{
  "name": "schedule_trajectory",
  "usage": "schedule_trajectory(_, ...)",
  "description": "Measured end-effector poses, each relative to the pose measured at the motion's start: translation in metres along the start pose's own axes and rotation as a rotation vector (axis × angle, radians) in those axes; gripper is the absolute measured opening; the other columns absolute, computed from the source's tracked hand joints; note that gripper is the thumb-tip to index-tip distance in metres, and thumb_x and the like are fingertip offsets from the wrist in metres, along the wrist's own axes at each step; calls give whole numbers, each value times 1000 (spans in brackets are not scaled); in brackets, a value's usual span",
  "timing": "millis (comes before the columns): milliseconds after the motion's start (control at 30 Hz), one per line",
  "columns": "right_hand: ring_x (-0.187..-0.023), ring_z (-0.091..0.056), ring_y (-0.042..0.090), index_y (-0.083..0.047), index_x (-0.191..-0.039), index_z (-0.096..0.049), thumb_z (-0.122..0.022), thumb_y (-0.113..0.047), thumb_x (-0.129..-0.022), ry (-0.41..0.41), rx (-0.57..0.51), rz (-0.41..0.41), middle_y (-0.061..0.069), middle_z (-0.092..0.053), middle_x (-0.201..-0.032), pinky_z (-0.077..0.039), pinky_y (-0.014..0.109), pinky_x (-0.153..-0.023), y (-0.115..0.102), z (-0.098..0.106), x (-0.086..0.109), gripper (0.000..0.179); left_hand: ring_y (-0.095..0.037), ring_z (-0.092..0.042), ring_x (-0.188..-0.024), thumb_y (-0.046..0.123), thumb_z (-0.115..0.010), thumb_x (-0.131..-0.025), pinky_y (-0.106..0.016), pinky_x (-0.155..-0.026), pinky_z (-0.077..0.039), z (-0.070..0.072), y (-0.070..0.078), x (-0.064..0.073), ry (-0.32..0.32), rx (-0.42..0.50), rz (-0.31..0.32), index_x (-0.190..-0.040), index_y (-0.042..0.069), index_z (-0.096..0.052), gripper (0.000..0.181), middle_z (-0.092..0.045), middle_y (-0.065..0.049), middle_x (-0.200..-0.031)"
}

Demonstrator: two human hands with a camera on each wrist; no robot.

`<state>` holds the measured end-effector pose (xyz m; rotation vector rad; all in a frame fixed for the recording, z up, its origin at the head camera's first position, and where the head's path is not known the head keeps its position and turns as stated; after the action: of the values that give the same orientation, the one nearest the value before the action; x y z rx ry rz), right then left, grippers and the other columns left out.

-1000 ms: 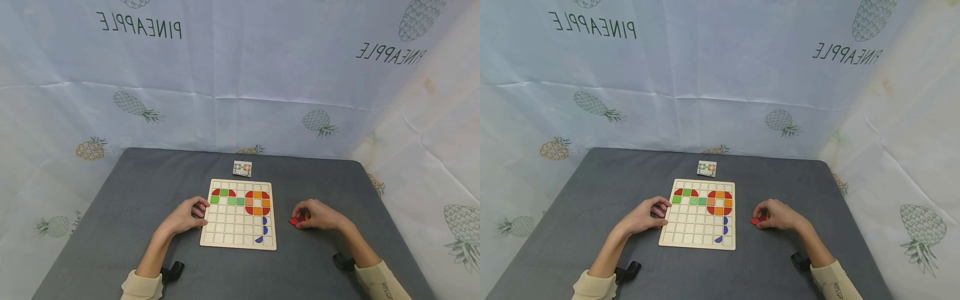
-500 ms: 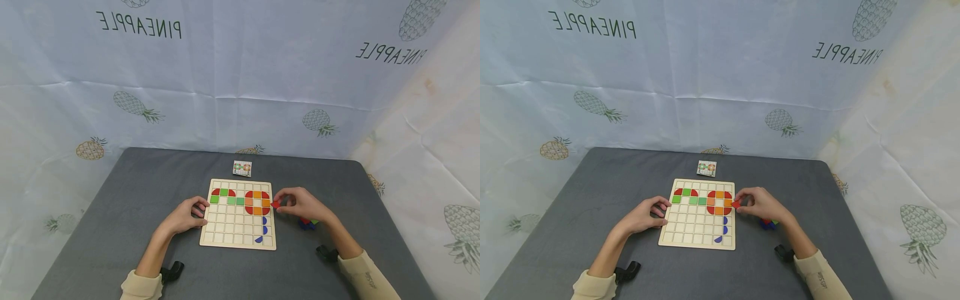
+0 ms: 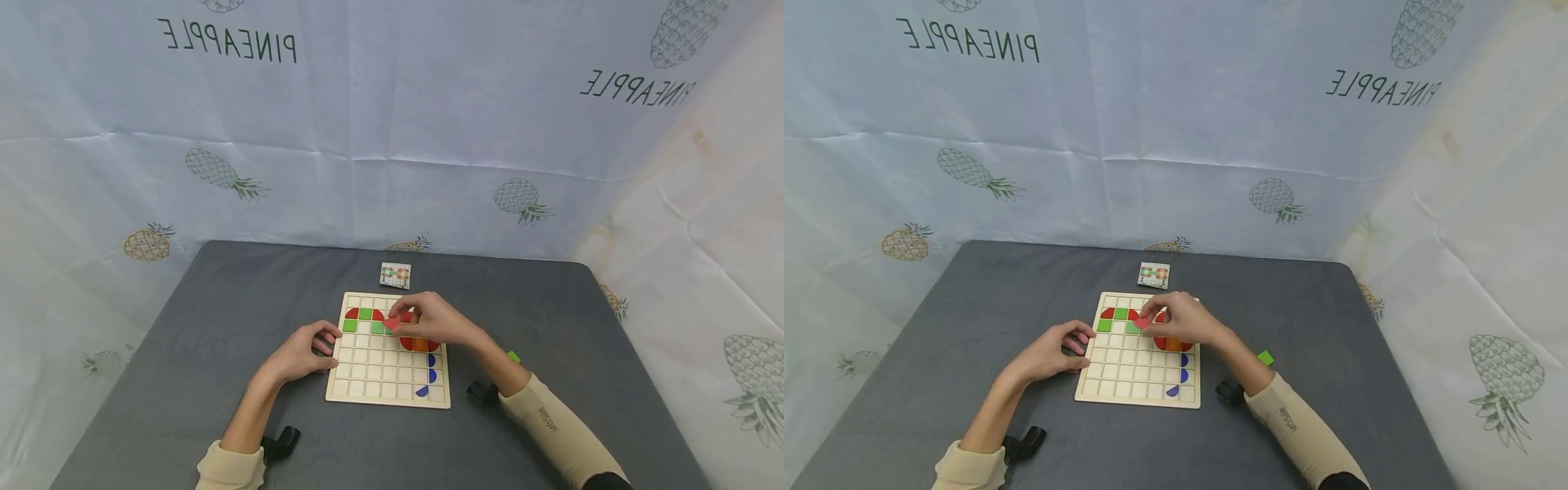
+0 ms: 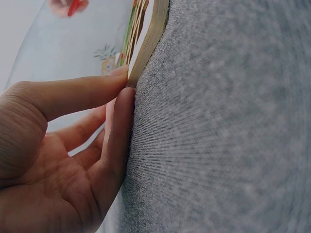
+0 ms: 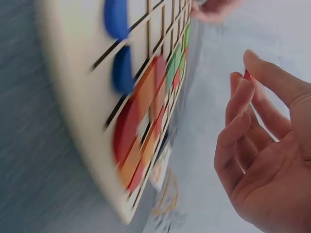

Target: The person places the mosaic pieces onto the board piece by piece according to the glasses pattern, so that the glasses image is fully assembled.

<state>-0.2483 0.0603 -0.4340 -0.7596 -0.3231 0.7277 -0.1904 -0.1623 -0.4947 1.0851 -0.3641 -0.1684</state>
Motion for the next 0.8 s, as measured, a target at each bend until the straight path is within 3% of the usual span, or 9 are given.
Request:
schedule_trajectory(233,-72,-65,7,-14,-115,-78,-86,-27,-95,-126,97,28,0,-81,-105,-55,22,-71,-23,-29,-37,25,-22,-67,-97,-2,-86,-86,-34,-68,-61,1,0,-2,-3,-12,4,-129,-1,-66,48,-63,-18,-115)
schedule_trajectory(433,-81,-64,1,-18,-112,-77,-88,-31,-93,-196,207,-22,-8,-78,-96,-52,22,-72,-25,-54,-63,25,-22,-67,-97,-2,-86,-86,-34,-68,-61,3,0,-2,-13,-4,-6,-130,-2,-65,49,-63,-19,-116)
schedule_trajectory(600,-73,-62,1,-20,-111,-77,-88,-35,-92,-239,299,-64,-12,-72,-86,-49,22,-66,-27,-69,-74,27,-21,-66,-97,-2,-86,-87,-33,-68,-61,2,0,-2,-21,2,-12,-130,-2,-65,48,-62,-18,-115)
schedule_trajectory(800,-69,-59,1,-24,-103,-76,-89,-42,-91,-236,384,-94,-15,-67,-79,-46,23,-62,-24,-77,-79,26,-21,-66,-96,-3,-85,-87,-33,-68,-61,2,0,-2,-23,12,-7,-130,-3,-64,48,-62,-19,-115)
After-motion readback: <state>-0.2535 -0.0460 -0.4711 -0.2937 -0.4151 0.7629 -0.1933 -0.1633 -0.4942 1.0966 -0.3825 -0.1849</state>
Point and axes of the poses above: each hand's wrist, its own x-axis away from the middle knuckle, its own z-axis out of the back of the hand, y = z × x, the point moved 9 cm from there along -x, towards the middle knuckle
